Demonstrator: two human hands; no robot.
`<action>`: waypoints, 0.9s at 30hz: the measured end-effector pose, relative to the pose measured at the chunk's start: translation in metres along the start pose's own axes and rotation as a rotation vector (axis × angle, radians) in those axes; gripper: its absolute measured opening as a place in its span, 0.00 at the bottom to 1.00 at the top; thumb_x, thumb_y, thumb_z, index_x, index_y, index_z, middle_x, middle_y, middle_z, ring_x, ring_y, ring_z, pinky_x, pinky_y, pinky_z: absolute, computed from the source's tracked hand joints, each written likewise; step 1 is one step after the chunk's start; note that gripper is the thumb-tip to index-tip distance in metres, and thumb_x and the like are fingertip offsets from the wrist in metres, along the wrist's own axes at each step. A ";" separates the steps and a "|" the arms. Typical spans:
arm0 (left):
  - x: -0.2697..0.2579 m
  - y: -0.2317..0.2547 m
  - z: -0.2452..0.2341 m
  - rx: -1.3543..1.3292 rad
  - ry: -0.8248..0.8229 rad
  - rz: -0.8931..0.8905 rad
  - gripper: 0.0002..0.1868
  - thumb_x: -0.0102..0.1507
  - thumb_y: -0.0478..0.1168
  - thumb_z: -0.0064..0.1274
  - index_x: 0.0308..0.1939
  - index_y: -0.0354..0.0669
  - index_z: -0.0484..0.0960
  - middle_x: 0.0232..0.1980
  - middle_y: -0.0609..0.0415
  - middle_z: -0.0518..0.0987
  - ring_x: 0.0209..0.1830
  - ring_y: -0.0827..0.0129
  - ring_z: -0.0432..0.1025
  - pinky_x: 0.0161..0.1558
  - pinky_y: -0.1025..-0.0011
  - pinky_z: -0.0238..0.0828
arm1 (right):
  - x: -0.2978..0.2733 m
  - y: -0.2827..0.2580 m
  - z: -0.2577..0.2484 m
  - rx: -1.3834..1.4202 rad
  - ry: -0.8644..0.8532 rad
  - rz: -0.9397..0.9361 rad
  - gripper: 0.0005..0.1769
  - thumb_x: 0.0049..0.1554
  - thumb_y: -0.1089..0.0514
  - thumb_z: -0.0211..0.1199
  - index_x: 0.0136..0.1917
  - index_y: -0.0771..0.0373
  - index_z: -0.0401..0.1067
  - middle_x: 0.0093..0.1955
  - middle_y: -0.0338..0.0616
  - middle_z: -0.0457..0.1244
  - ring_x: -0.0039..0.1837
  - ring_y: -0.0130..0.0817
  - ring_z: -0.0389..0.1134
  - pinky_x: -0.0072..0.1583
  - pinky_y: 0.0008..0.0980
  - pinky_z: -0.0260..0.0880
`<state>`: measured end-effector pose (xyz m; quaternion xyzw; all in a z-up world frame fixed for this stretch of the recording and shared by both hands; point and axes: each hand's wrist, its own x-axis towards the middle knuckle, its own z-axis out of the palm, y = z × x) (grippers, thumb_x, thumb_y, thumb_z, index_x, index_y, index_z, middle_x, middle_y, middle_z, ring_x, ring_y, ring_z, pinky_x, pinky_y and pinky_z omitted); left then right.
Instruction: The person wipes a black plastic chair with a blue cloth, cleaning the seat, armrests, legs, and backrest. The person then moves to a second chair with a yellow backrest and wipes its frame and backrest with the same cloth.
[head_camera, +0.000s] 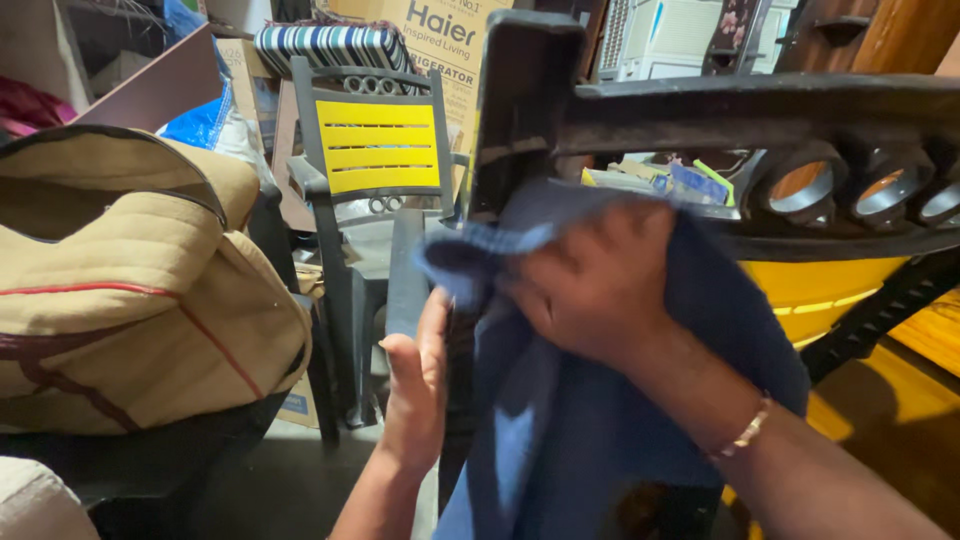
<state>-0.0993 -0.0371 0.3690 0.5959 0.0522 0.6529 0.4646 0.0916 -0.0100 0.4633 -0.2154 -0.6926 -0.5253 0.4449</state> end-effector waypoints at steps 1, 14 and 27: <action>0.000 0.003 0.002 -0.002 -0.012 0.003 0.68 0.56 0.86 0.28 0.82 0.35 0.43 0.83 0.45 0.54 0.82 0.58 0.50 0.79 0.59 0.41 | -0.006 0.004 -0.002 0.051 0.006 -0.055 0.18 0.50 0.49 0.73 0.54 0.51 0.80 0.62 0.44 0.66 0.67 0.52 0.62 0.67 0.61 0.55; -0.013 0.004 -0.004 0.195 -0.010 0.084 0.67 0.59 0.85 0.24 0.81 0.31 0.41 0.87 0.44 0.45 0.88 0.60 0.35 0.81 0.63 0.24 | 0.031 -0.039 0.012 0.000 0.202 0.011 0.06 0.56 0.61 0.67 0.49 0.59 0.76 0.63 0.42 0.66 0.68 0.42 0.64 0.70 0.50 0.57; -0.013 0.007 0.001 0.326 0.020 0.061 0.70 0.53 0.89 0.20 0.82 0.36 0.40 0.87 0.48 0.41 0.87 0.64 0.32 0.80 0.63 0.21 | 0.030 -0.029 -0.015 -0.167 0.159 0.078 0.26 0.60 0.41 0.63 0.53 0.68 0.78 0.64 0.55 0.61 0.71 0.51 0.57 0.66 0.65 0.46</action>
